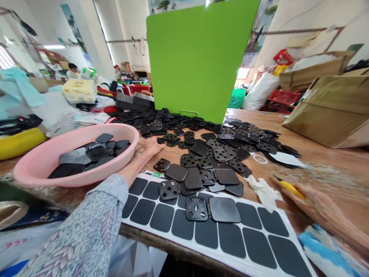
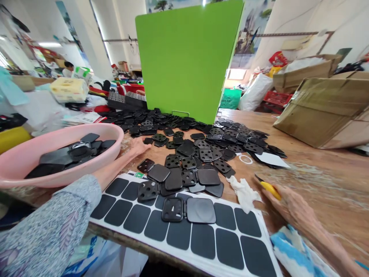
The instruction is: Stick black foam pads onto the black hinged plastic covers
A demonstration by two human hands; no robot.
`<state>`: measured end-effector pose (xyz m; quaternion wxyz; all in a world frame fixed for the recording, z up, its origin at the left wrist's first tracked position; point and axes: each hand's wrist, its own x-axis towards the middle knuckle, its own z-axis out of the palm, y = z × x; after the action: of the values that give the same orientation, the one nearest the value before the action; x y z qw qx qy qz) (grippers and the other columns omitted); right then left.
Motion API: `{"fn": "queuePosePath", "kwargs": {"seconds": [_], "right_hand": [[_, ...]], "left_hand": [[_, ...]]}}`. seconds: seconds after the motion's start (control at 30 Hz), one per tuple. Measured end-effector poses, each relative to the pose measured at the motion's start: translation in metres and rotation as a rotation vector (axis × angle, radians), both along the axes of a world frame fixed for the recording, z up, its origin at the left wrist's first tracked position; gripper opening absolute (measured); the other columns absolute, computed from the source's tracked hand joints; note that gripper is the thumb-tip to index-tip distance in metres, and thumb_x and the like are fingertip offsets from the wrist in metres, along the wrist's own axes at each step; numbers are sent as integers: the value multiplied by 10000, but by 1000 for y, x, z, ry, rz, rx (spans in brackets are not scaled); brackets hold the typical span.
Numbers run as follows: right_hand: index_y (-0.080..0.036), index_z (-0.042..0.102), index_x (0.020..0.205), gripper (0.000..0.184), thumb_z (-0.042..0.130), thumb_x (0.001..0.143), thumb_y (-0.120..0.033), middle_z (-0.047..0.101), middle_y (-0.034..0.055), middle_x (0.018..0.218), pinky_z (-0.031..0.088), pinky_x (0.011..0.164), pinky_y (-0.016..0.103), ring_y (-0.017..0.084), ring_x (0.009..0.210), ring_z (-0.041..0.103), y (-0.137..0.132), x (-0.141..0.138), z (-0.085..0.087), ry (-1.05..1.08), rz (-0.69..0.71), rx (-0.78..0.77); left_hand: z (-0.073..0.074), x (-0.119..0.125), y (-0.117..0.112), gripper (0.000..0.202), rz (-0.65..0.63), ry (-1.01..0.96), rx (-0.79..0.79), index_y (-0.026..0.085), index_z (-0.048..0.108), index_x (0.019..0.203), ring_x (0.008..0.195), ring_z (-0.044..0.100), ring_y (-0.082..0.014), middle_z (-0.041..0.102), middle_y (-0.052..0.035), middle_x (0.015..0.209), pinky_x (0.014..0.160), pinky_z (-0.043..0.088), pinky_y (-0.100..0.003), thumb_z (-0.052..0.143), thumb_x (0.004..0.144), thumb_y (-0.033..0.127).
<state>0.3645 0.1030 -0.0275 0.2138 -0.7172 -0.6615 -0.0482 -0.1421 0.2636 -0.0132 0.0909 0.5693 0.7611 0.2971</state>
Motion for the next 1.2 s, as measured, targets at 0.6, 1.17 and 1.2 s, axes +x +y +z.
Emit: {"fn": "queuePosePath", "kwargs": {"seconds": [0.6,1.17,1.2], "right_hand": [[-189,623,1016,218,472,927,-319,689,26,732,539,615,263,162,644,661,-122,-262,35,808,653,-87],[-205,670,1041,219,493,927,-267,726,73,958,567,761,338,210,838,687,-240,-293,-58,951,279,-32],[-220,659,1090,239,489,922,-216,720,82,1018,561,800,360,221,898,684,-241,-293,-61,834,325,61]], "left_hand": [[6,77,-296,508,-410,-701,183,202,585,1207,886,601,-215,644,-88,1041,809,488,-350,677,731,356],[-58,103,-379,500,-15,-1506,-242,210,603,1087,924,638,-182,679,-50,995,801,507,-287,797,661,386],[-59,102,-380,514,-45,-1544,-279,210,608,1104,923,634,-183,679,-50,971,810,506,-294,793,667,406]]}}
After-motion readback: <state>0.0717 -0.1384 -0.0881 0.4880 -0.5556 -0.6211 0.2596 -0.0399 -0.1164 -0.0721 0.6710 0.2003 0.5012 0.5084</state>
